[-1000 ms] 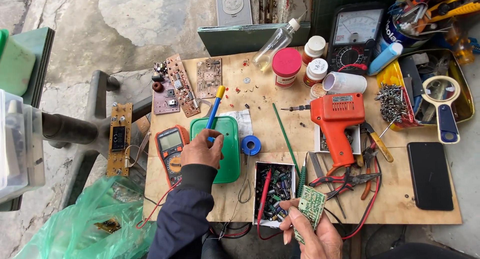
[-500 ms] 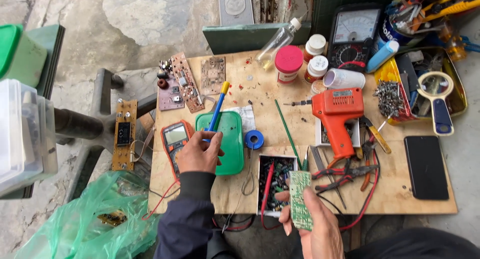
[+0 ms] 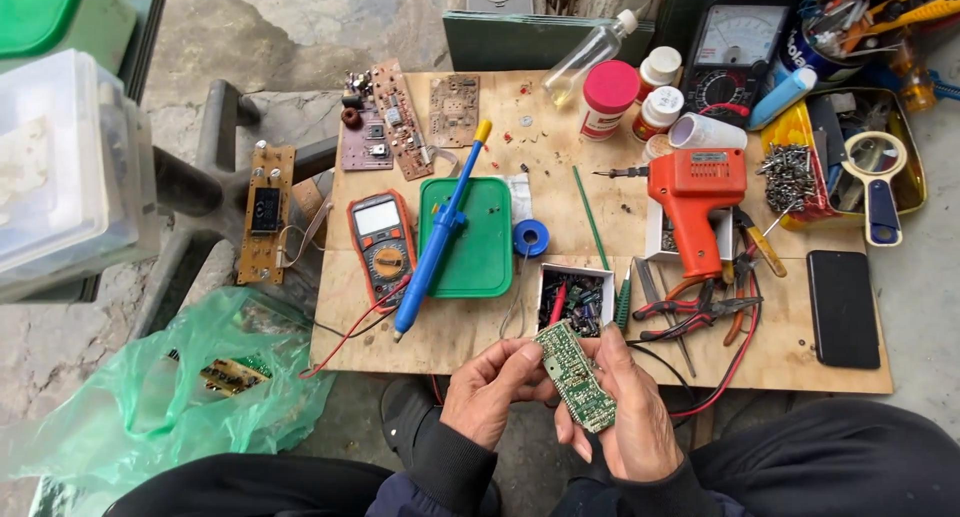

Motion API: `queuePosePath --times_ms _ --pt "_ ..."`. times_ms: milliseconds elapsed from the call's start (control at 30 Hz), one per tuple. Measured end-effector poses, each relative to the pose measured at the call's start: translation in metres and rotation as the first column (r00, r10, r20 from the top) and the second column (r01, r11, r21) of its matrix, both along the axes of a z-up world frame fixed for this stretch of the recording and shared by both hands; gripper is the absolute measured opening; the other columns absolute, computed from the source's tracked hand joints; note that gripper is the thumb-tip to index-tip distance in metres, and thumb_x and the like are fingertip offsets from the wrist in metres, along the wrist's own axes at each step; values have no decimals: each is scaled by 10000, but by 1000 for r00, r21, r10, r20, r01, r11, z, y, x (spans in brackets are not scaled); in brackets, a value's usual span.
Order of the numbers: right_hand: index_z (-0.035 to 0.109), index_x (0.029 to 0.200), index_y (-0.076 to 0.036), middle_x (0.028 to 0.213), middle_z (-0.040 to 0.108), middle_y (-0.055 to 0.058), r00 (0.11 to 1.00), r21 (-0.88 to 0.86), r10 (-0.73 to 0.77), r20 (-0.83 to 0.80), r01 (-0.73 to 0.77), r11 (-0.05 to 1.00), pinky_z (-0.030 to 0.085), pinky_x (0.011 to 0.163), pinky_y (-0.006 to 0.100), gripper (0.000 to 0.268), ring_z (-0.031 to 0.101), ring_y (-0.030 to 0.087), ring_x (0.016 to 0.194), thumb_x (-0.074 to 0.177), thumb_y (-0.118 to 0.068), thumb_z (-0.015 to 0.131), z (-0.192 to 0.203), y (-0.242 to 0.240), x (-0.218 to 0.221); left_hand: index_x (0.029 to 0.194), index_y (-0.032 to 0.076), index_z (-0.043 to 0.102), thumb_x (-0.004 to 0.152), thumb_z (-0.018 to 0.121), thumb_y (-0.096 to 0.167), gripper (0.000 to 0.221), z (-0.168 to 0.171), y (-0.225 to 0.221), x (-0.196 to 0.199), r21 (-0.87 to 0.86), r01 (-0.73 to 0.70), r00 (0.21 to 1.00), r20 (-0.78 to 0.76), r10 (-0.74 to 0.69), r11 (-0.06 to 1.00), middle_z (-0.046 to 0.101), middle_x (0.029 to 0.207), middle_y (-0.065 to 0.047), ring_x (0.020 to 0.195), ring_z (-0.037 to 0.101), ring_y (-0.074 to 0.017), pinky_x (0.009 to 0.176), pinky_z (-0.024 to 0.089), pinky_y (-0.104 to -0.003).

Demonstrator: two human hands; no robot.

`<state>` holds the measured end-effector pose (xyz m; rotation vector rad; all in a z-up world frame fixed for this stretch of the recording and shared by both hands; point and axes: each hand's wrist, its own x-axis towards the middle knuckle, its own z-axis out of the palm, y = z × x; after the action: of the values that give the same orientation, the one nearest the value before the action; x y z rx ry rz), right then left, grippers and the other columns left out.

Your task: Inspecting and soldering components on a printed circuit board at a repair station.

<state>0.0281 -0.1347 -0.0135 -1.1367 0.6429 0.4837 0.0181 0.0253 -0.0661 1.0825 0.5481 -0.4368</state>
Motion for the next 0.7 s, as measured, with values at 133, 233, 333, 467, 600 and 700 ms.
queuePosePath --times_ms 133,233,333,467,600,700 --pt "667 1239 128 480 527 357 1000 -36 28 -6 -29 999 286 283 398 838 363 344 276 1059 -640 383 4 15 -2 1040 -41 839 938 856 204 266 2 6 -3 22 -95 995 -40 96 995 822 883 -187 739 812 -297 747 724 -402" --pt "679 1220 156 678 683 407 999 -100 23 -48 -28 995 421 395 454 805 513 407 411 1065 -596 435 4 23 -3 1004 -2 866 926 862 254 267 -3 16 -7 118 -167 983 -62 175 979 850 890 -146 756 842 -264 729 675 -346" --pt "686 1275 179 1013 757 368 1000 -53 10 22 -9 999 542 515 484 653 725 474 692 1049 -419 554 -6 26 -7 1052 -19 825 926 842 284 329 -16 28 -8 110 -312 939 -120 324 944 845 887 -223 845 840 -283 723 666 -348" --pt "682 1350 108 896 730 366 998 -76 57 10 -56 996 556 592 447 432 732 433 722 1005 -151 695 -22 28 -11 1078 1 810 930 857 256 299 -15 34 -8 62 -404 902 -141 408 913 810 915 -166 830 853 -296 665 657 -330" --pt "672 1342 150 926 730 345 995 -68 23 95 -16 998 553 546 427 400 728 413 698 1008 -68 696 -39 22 -11 1195 32 764 963 819 253 325 -21 28 -12 -84 -409 908 -139 395 909 804 976 -179 832 840 -310 658 637 -322" --pt "669 1323 146 855 710 359 995 -111 19 98 -8 994 549 554 439 395 728 436 699 999 -78 707 -35 25 -9 1258 23 739 987 736 367 438 -19 26 -13 -106 -383 922 -115 371 918 833 1011 -223 824 820 -285 682 644 -306"
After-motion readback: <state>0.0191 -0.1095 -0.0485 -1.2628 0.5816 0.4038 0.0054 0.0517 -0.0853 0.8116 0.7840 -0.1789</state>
